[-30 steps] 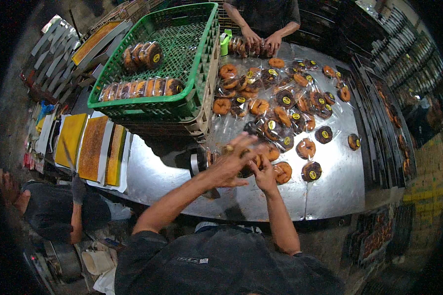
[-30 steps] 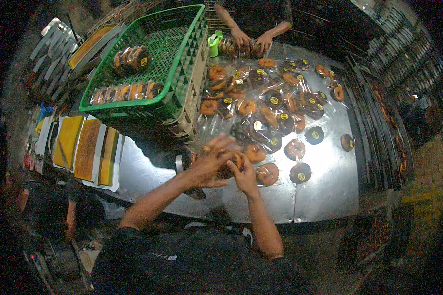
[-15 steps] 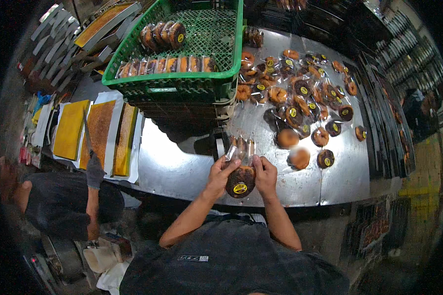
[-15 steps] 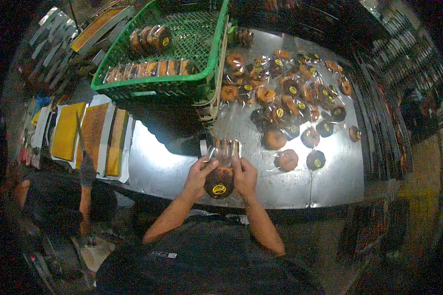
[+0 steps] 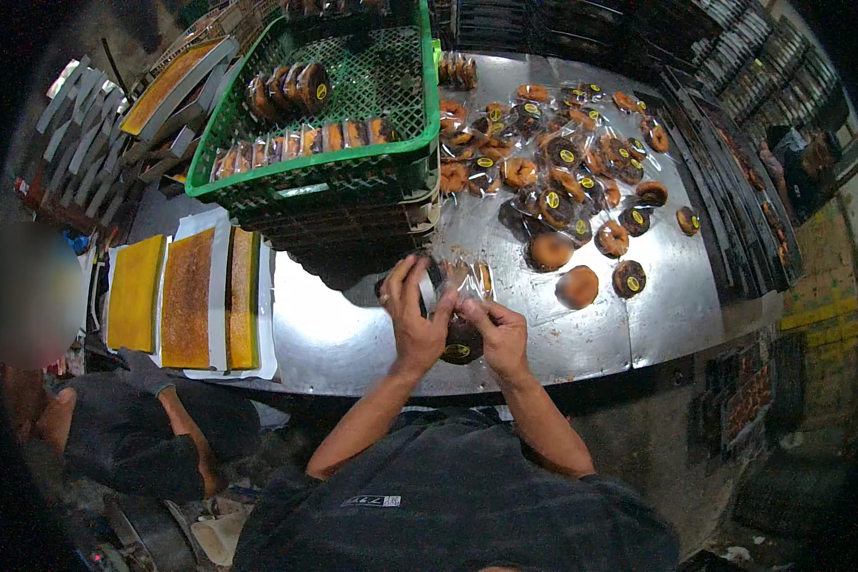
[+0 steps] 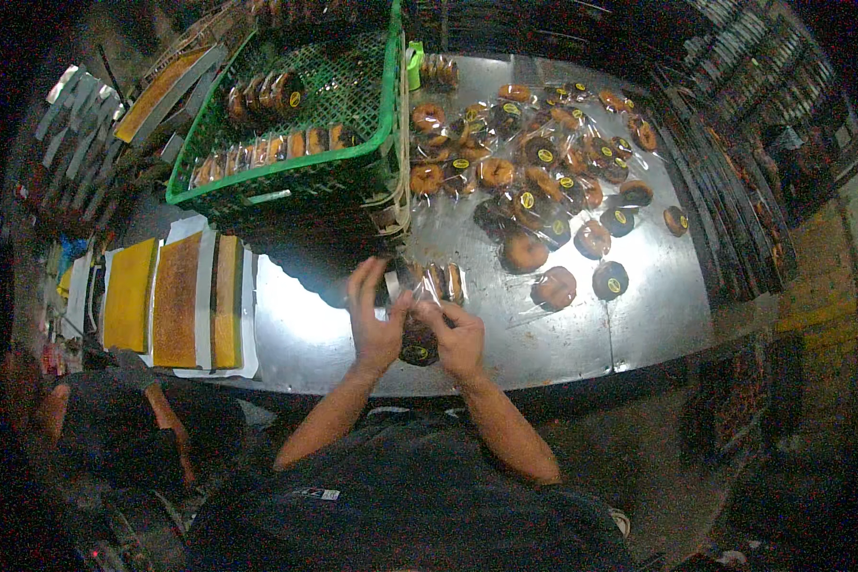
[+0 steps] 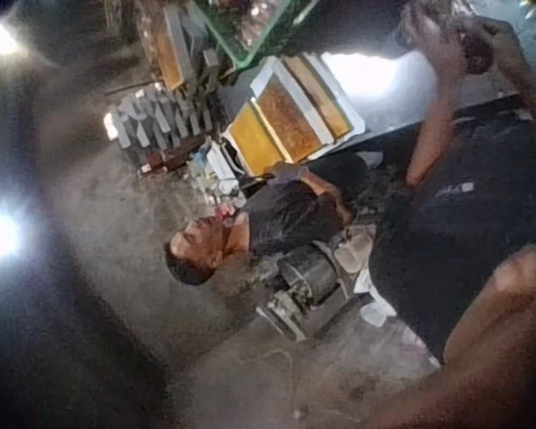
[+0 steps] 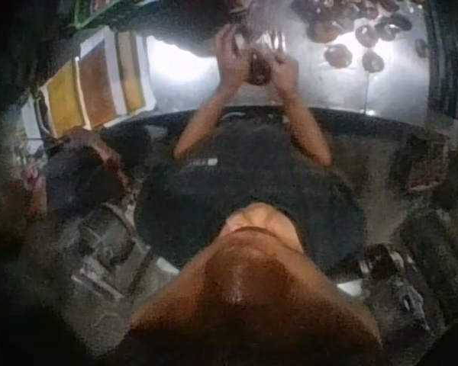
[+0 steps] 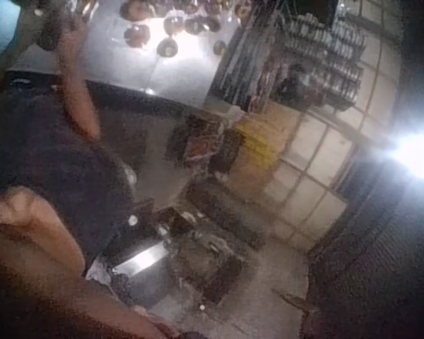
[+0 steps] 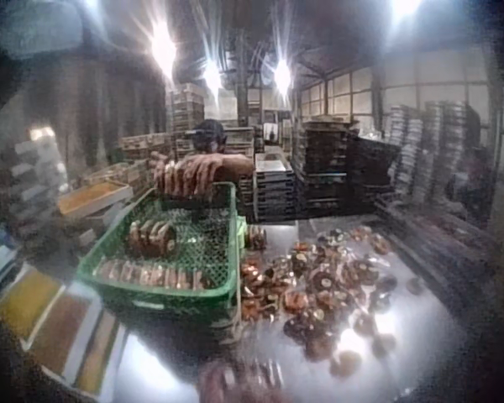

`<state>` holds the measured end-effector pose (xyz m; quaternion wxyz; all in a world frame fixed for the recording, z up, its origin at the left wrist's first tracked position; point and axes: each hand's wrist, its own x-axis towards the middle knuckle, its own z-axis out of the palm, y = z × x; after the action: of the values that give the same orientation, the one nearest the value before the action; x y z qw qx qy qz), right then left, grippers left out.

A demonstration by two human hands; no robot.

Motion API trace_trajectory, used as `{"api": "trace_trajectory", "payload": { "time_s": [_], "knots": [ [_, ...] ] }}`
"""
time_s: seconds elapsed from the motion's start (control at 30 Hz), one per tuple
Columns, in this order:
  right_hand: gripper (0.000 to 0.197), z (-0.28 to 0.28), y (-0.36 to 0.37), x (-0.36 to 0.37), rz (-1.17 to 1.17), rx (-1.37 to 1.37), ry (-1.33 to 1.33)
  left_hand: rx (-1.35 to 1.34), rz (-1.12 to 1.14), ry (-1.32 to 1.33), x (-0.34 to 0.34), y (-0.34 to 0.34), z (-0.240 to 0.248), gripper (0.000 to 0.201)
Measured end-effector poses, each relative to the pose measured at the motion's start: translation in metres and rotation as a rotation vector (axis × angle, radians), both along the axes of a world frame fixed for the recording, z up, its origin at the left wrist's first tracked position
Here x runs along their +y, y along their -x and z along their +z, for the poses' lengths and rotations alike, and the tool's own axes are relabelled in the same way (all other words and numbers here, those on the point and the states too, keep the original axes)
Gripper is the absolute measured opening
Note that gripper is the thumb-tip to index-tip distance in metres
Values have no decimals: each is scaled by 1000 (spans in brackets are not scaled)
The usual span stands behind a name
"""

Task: The person packages individual doughnuts into clear plastic bags at a stainless steel workstation. They pick up doughnuts from a pile, place them into bags, seal the bags, and arrange them in a green plastic crate.

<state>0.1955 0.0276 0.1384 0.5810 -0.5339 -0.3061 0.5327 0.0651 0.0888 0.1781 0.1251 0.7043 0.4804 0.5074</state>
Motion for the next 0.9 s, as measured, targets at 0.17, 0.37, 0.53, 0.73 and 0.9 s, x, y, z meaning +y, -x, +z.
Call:
{"api": "trace_trajectory", "payload": {
  "time_s": [0.17, 0.37, 0.53, 0.73, 0.9],
  "knots": [
    [29, 14, -19, 7, 167, 145, -344, -76, -542, 494, -7, 15, -10, 36],
    [41, 39, -33, 11, 34, -43, -312, -176, -606, 811, 2, 6, 10, 25],
    [13, 28, -50, 14, -81, -699, -344, -265, -480, 991, -9, -10, 1, 21],
    [10, 47, -89, 15, 320, -730, -520, -576, -554, 785, -20, -21, -26, 14],
    [20, 5, -59, 6, 140, -906, -304, -667, -382, 1131, -20, -21, -39, 15]
  ]
}}
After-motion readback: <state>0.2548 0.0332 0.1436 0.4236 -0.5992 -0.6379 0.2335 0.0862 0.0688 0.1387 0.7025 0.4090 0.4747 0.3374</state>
